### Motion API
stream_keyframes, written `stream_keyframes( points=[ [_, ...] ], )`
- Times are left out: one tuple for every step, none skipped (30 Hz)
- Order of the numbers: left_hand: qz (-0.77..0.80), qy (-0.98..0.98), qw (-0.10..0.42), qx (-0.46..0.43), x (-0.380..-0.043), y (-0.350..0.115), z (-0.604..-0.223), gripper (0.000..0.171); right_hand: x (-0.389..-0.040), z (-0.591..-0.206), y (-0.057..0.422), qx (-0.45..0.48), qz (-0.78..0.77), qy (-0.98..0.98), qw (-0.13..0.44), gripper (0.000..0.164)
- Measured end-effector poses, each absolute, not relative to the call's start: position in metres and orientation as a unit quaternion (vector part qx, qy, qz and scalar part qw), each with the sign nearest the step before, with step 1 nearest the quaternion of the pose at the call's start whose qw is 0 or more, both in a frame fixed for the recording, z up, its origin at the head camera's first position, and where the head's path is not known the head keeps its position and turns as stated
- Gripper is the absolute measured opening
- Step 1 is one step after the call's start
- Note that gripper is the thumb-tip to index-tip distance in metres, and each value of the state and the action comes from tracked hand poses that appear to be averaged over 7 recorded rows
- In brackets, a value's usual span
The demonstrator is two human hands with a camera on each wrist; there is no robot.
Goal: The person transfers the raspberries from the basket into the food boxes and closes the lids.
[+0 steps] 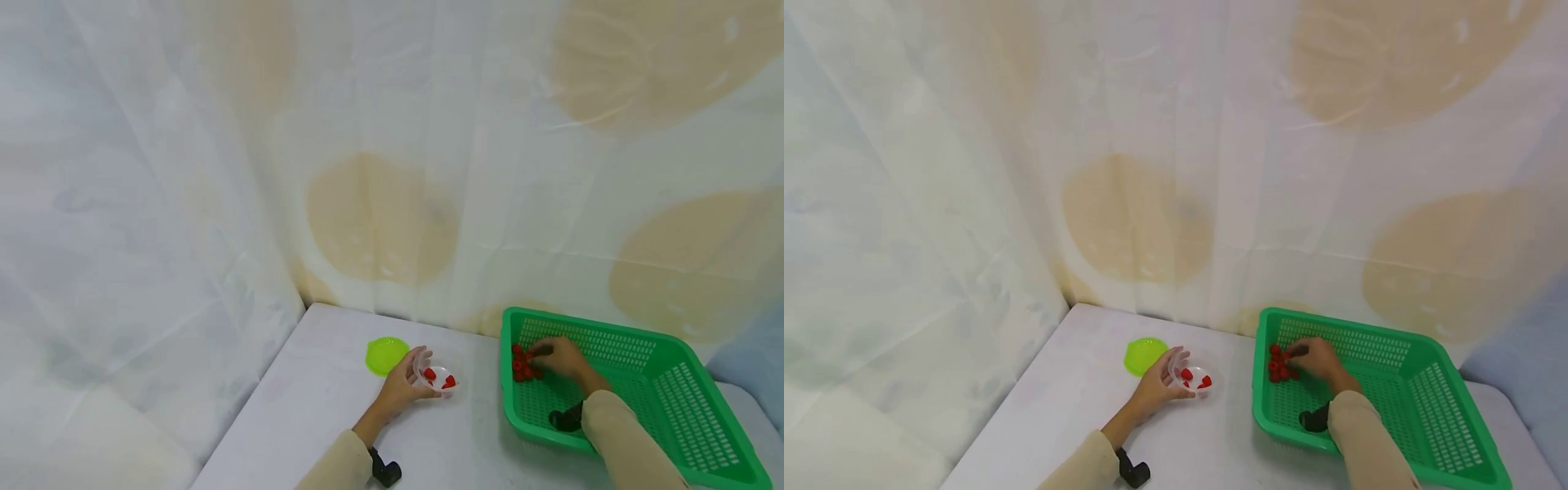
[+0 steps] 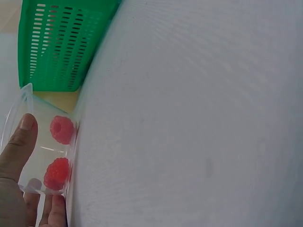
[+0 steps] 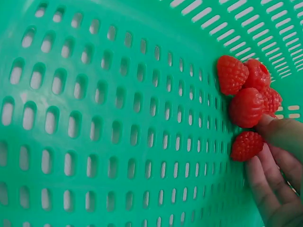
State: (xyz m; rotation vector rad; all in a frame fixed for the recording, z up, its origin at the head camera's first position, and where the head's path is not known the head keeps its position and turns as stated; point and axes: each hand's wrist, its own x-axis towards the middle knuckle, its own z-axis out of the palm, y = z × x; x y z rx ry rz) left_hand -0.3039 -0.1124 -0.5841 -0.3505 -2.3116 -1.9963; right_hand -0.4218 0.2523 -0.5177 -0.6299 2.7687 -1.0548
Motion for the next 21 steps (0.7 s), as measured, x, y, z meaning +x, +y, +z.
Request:
stream_keyframes(
  points=[
    [-0.650, -0.751, 0.032, -0.113, -0.3032, -0.1121, -0.5841, 0.094, -0.4223, -0.5191, 0.2528, -0.206, -0.350, 0.912, 0.058, 0.030],
    [-0.650, -0.751, 0.031, -0.111, -0.3025, -0.1118, -0.5839, 0.094, -0.4229, -0.5201, 0.2535, -0.208, -0.350, 0.911, 0.059, 0.032],
    [-0.650, -0.751, 0.030, -0.110, -0.3021, -0.1116, -0.5838, 0.094, -0.4235, -0.5210, 0.2541, -0.211, -0.349, 0.911, 0.060, 0.032],
    [-0.650, -0.751, 0.030, -0.109, -0.3020, -0.1115, -0.5839, 0.093, -0.4239, -0.5216, 0.2544, -0.211, -0.350, 0.911, 0.061, 0.033],
    [-0.649, -0.753, 0.031, -0.107, -0.3022, -0.1114, -0.5840, 0.093, -0.4243, -0.5219, 0.2549, -0.214, -0.350, 0.910, 0.063, 0.033],
    [-0.648, -0.753, 0.032, -0.107, -0.3024, -0.1113, -0.5840, 0.093, -0.4243, -0.5216, 0.2550, -0.215, -0.351, 0.909, 0.063, 0.032],
    [-0.648, -0.754, 0.034, -0.107, -0.3031, -0.1115, -0.5840, 0.093, -0.4243, -0.5212, 0.2552, -0.215, -0.351, 0.909, 0.063, 0.031],
    [-0.647, -0.754, 0.036, -0.107, -0.3038, -0.1117, -0.5841, 0.092, -0.4241, -0.5205, 0.2553, -0.212, -0.354, 0.909, 0.064, 0.030],
    [-0.646, -0.755, 0.038, -0.108, -0.3045, -0.1117, -0.5843, 0.092, -0.4236, -0.5200, 0.2556, -0.210, -0.359, 0.907, 0.066, 0.029],
    [-0.645, -0.756, 0.039, -0.107, -0.3049, -0.1116, -0.5845, 0.092, -0.4231, -0.5194, 0.2559, -0.208, -0.366, 0.905, 0.067, 0.029],
    [-0.644, -0.756, 0.038, -0.107, -0.3051, -0.1117, -0.5844, 0.092, -0.4227, -0.5191, 0.2565, -0.207, -0.371, 0.903, 0.068, 0.029],
    [-0.644, -0.756, 0.037, -0.107, -0.3051, -0.1117, -0.5843, 0.092, -0.4222, -0.5188, 0.2568, -0.201, -0.379, 0.901, 0.069, 0.029],
    [-0.645, -0.756, 0.036, -0.106, -0.3051, -0.1118, -0.5843, 0.092, -0.4218, -0.5187, 0.2571, -0.193, -0.385, 0.900, 0.069, 0.029],
    [-0.645, -0.756, 0.033, -0.105, -0.3048, -0.1119, -0.5843, 0.093, -0.4216, -0.5190, 0.2574, -0.185, -0.390, 0.899, 0.068, 0.030],
    [-0.647, -0.755, 0.031, -0.104, -0.3045, -0.1119, -0.5844, 0.093, -0.4213, -0.5192, 0.2576, -0.183, -0.396, 0.897, 0.069, 0.032],
    [-0.648, -0.754, 0.031, -0.103, -0.3043, -0.1121, -0.5846, 0.093, -0.4214, -0.5198, 0.2579, -0.181, -0.403, 0.894, 0.071, 0.034],
    [-0.649, -0.753, 0.030, -0.103, -0.3042, -0.1123, -0.5847, 0.093, -0.4215, -0.5203, 0.2581, -0.178, -0.411, 0.891, 0.072, 0.037],
    [-0.650, -0.752, 0.030, -0.103, -0.3042, -0.1124, -0.5848, 0.093, -0.4214, -0.5208, 0.2582, -0.174, -0.419, 0.888, 0.074, 0.039],
    [-0.651, -0.751, 0.032, -0.106, -0.3043, -0.1124, -0.5850, 0.093, -0.4214, -0.5215, 0.2585, -0.171, -0.421, 0.888, 0.074, 0.041],
    [-0.651, -0.751, 0.032, -0.107, -0.3045, -0.1125, -0.5853, 0.093, -0.4214, -0.5221, 0.2591, -0.172, -0.422, 0.887, 0.075, 0.042],
    [-0.651, -0.751, 0.032, -0.107, -0.3045, -0.1125, -0.5855, 0.093, -0.4213, -0.5227, 0.2597, -0.169, -0.425, 0.886, 0.079, 0.043]
  ],
)
